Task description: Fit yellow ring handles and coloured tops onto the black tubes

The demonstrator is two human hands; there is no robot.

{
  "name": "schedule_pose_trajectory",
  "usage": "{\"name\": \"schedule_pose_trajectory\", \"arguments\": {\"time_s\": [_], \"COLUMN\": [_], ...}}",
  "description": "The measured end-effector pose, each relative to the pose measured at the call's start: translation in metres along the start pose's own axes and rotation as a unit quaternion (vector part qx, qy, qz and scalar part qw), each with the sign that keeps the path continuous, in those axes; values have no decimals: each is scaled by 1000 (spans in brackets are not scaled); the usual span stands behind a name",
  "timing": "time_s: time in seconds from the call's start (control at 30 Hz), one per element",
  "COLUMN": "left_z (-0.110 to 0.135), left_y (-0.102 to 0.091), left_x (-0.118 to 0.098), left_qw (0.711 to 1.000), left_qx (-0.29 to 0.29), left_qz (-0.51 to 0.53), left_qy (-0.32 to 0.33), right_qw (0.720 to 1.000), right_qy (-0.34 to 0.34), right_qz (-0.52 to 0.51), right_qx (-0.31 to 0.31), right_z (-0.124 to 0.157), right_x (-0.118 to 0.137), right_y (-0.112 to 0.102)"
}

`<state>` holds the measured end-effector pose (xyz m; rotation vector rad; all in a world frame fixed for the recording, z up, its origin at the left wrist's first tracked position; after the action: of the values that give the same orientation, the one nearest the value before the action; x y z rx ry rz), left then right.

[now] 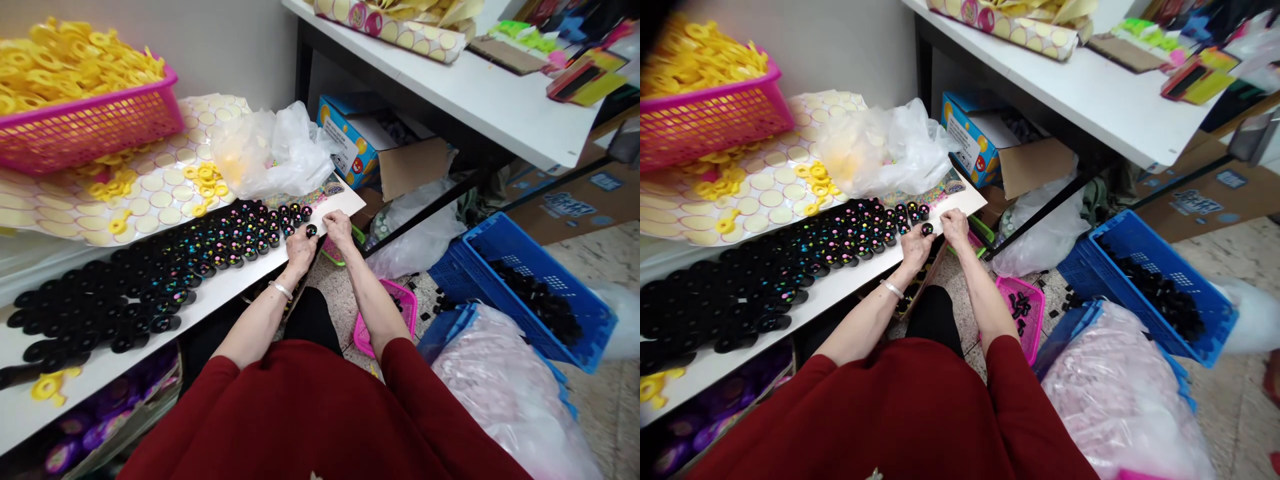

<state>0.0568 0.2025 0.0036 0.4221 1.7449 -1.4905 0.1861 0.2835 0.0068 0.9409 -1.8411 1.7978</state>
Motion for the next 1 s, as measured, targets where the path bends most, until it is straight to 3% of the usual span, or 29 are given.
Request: {"name": "schedule_pose_trajectory", "arguments": {"time_s": [0.17, 0.47, 0.7, 0.87, 1.0], "left_z": [1, 0, -2, -1, 1], "left_y": [-1, -1, -1, -1, -2], "left_x": [-2, 0, 1, -1, -2], "left_qw": [1000, 1000, 1000, 1000, 1000], "left_qx": [3, -7, -7, -7, -11], "left_qz": [3, 9, 18, 23, 14], "left_qy": [4, 4, -4, 11, 18], "right_qw": [992, 994, 989, 989, 978], "right_qy": [-83, -107, -98, -143, -204], "right_qz": [98, 35, 105, 26, -2], "right_qx": [-14, 4, 35, 14, 36], "right_z": [6, 12, 10, 16, 25], "right_x": [11, 1, 11, 31, 51], "right_y": [6, 5, 8, -2, -1]}}
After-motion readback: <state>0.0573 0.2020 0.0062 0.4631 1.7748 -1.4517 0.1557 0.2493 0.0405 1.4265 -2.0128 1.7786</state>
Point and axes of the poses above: each hand's wrist, its own z-axis away from the middle knuckle, its own y-axis out of the palm, x = y × z, the point moved 8 cm from there along -z, towards the middle knuckle, and after that the axes turned 4 degrees about x, right-handed, at the moved point
